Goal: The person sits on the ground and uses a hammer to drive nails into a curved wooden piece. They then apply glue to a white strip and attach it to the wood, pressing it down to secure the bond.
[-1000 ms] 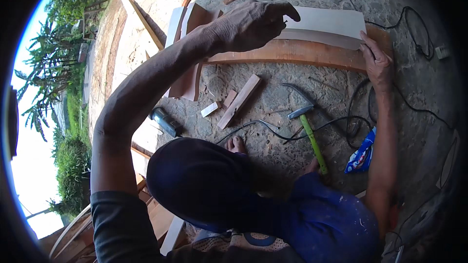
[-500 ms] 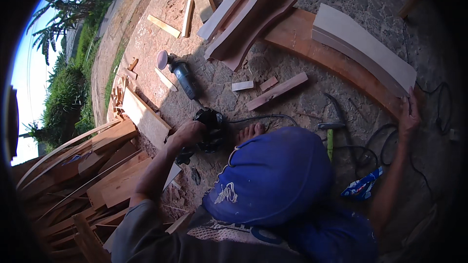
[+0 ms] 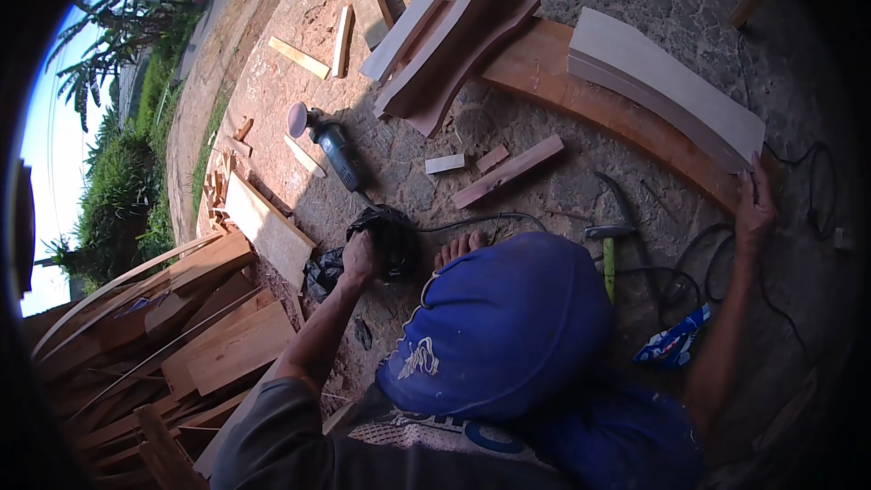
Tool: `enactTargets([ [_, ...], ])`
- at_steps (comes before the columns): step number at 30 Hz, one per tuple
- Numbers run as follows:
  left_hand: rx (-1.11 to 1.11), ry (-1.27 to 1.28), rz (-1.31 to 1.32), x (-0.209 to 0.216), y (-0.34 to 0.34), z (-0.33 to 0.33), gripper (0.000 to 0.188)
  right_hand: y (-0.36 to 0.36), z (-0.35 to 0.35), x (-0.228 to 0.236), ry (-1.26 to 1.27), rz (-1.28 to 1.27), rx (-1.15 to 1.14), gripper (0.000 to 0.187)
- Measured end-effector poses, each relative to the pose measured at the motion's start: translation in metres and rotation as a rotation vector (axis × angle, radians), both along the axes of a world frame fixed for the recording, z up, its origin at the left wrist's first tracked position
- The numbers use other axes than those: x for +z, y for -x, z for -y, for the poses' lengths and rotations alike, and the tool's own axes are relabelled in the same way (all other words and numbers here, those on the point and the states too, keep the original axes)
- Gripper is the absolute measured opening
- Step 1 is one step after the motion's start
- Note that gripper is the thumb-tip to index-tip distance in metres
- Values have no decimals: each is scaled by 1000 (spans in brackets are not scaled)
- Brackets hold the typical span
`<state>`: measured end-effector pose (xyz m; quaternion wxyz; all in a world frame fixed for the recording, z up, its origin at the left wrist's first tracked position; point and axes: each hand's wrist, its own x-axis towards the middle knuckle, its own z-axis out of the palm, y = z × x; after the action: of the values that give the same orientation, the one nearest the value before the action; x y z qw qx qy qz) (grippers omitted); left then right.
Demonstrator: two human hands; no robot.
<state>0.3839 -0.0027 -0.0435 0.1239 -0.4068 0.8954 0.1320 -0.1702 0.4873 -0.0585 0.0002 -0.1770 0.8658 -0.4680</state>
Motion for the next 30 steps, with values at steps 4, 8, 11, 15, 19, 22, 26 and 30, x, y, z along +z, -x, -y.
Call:
enactTargets([
  [4,83,-73,73,-6,-5,11,27,1,2,-1,50,-1,27,37],
  [8,82,-77,-9,14,-14,15,27,1,3,2,8,-21,31,38],
  [11,234,-216,-228,38,-13,14,24,2,1,2,-9,-57,35,37],
  [15,598,-718,-541,67,-3,9,14,4,-4,-3,-9,-50,34,37],
  [19,648,-965,-642,81,-2,12,15,5,0,-4,7,-39,24,37],
  [22,611,-1053,-697,86,9,11,16,3,3,-5,16,-55,25,36],
  [26,470,-1113,-814,97,55,-1,11,7,-2,-7,-1,-126,53,35],
  [30,342,-1241,-841,110,101,-1,12,-8,8,8,-57,-193,13,36],
])
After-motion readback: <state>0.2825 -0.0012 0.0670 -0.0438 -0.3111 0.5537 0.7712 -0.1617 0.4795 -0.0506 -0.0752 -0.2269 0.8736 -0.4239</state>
